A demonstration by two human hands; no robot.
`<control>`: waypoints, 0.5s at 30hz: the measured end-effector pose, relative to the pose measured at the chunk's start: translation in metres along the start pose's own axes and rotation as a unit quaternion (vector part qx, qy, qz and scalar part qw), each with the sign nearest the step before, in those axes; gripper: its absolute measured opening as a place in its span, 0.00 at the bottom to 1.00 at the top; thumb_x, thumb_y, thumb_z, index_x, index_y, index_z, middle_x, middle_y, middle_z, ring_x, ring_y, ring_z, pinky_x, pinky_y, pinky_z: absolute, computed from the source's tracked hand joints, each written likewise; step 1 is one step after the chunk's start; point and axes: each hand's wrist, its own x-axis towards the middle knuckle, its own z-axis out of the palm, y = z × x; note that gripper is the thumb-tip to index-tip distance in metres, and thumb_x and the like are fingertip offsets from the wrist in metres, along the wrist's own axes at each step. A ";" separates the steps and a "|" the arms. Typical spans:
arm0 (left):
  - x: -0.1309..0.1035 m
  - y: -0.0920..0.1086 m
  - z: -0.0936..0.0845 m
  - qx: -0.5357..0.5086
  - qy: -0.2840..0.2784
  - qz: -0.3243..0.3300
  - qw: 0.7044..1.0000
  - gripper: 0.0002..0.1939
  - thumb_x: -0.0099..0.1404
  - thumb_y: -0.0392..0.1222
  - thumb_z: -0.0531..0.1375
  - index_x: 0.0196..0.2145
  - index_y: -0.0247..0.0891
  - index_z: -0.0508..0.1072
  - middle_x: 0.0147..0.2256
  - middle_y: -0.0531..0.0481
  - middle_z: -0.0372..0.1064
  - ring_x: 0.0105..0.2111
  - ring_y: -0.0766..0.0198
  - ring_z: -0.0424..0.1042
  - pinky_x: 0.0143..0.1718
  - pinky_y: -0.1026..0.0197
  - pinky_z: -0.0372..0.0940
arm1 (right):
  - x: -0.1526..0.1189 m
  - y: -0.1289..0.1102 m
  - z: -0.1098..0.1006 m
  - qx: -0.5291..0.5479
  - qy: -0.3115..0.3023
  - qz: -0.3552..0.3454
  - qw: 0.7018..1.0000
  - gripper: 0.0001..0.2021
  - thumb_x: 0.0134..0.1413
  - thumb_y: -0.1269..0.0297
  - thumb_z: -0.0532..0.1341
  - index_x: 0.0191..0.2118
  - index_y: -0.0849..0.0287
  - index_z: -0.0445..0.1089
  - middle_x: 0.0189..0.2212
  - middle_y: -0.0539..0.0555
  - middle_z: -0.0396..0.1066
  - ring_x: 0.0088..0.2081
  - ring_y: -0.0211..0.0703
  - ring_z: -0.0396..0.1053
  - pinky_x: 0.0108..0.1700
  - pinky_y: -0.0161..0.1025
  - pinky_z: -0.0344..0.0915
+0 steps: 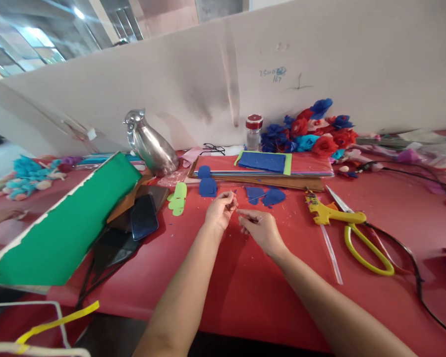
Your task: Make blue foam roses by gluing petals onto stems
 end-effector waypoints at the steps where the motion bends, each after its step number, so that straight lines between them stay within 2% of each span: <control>1: 0.000 0.000 0.000 -0.001 -0.004 0.003 1.000 0.10 0.52 0.34 0.65 0.19 0.34 0.67 0.17 0.54 0.63 0.18 0.74 0.62 0.22 0.68 0.51 | 0.000 -0.001 0.000 0.000 0.001 0.000 1.000 0.17 0.44 0.62 0.59 0.41 0.61 0.75 0.19 0.48 0.70 0.20 0.38 0.66 0.27 0.36 0.63; 6: -0.003 0.000 0.002 0.021 -0.026 0.050 0.998 0.09 0.51 0.36 0.67 0.22 0.34 0.69 0.21 0.53 0.66 0.21 0.73 0.64 0.23 0.68 0.53 | 0.001 -0.006 -0.003 0.002 0.030 -0.003 1.000 0.12 0.44 0.61 0.59 0.36 0.59 0.73 0.21 0.50 0.71 0.21 0.38 0.68 0.26 0.35 0.62; 12: 0.001 0.003 0.001 -0.008 -0.007 0.061 0.998 0.10 0.50 0.34 0.67 0.20 0.34 0.67 0.18 0.56 0.64 0.19 0.75 0.62 0.22 0.69 0.51 | 0.000 -0.010 -0.002 0.057 -0.026 0.035 0.997 0.12 0.43 0.56 0.60 0.33 0.59 0.71 0.21 0.50 0.72 0.19 0.36 0.66 0.21 0.33 0.55; 15: 0.000 0.004 0.000 -0.013 0.006 0.065 0.998 0.10 0.49 0.35 0.68 0.21 0.35 0.68 0.20 0.55 0.65 0.21 0.75 0.64 0.22 0.70 0.52 | 0.002 -0.010 -0.004 0.072 -0.014 0.041 0.996 0.11 0.42 0.57 0.62 0.30 0.59 0.71 0.20 0.50 0.72 0.19 0.36 0.65 0.23 0.33 0.56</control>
